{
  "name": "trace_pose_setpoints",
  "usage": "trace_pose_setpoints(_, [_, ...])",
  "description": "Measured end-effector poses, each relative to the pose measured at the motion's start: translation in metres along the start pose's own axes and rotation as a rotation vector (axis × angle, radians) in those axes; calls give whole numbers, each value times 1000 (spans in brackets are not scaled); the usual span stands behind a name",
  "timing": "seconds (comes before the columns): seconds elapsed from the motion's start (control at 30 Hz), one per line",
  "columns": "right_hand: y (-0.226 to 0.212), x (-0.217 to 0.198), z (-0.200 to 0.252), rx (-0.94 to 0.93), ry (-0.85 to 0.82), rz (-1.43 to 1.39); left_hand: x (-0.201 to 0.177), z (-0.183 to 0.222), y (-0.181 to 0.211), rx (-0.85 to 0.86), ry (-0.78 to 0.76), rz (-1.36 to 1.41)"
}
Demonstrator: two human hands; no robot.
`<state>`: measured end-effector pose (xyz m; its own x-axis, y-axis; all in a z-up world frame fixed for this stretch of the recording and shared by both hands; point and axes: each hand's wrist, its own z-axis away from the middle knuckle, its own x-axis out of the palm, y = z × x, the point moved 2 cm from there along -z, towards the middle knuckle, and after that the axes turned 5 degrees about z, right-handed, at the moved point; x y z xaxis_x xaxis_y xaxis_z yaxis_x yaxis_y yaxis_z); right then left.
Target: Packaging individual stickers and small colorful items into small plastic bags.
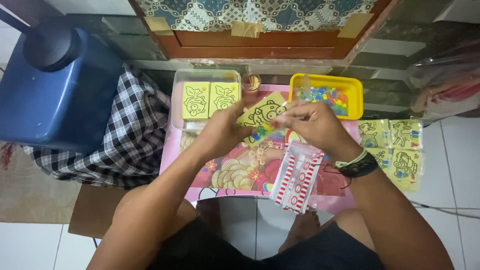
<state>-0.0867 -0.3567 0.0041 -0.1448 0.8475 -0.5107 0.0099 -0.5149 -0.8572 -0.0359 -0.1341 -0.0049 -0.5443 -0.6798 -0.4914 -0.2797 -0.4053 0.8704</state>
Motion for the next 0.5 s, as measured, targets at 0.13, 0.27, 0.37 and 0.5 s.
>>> trace_pose_setpoints(0.13, [23,-16,-2,-196,132,16,-4,-5,-22,-198,25,-55])
trace_pose_setpoints(0.27, [22,-25,0,-213,218,52,-1,-7,-28,-144,166,210])
trace_pose_setpoints(0.37, [11,-18,3,-202,267,-69,-3,-8,-17,39,323,474])
trace_pose_setpoints(0.5, [-12,-5,4,-214,369,-291,2,-7,-13,26,301,876])
